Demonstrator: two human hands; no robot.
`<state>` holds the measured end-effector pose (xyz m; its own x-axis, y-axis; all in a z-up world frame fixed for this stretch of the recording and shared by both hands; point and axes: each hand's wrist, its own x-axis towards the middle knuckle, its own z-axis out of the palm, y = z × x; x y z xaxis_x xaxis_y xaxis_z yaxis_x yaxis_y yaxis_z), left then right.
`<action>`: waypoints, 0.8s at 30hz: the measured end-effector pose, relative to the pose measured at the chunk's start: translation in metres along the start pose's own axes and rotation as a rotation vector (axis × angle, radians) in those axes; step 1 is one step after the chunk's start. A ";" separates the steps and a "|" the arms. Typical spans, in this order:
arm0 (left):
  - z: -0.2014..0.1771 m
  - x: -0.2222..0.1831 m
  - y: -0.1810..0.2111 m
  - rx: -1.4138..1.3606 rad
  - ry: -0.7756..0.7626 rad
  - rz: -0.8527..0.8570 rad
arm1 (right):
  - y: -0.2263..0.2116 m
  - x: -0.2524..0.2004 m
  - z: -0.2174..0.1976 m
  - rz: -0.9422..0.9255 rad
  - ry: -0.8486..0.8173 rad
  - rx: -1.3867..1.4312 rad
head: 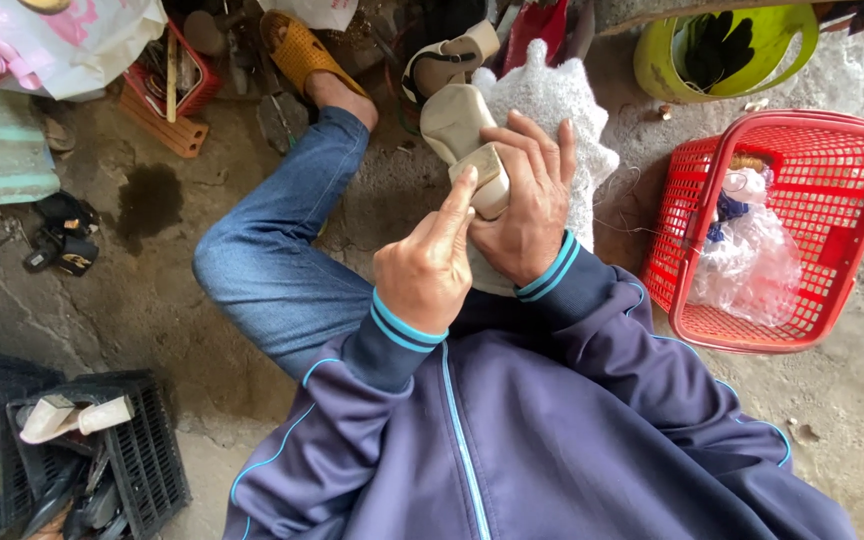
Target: The person applies adhesive from a bottle to the heel of a shoe, scrapes the heel with a tool, and then retrieves a small object from a container to continue the repair.
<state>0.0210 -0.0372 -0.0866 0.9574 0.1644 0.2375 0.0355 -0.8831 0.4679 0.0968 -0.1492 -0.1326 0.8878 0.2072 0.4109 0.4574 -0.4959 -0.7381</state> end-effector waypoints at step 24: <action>0.001 0.008 -0.006 -0.086 -0.016 -0.001 | 0.002 0.002 0.002 -0.004 -0.002 -0.030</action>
<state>0.0289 -0.0313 -0.0884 0.9619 0.1573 0.2234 0.0123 -0.8418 0.5397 0.0999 -0.1478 -0.1346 0.8862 0.2113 0.4124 0.4591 -0.5203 -0.7201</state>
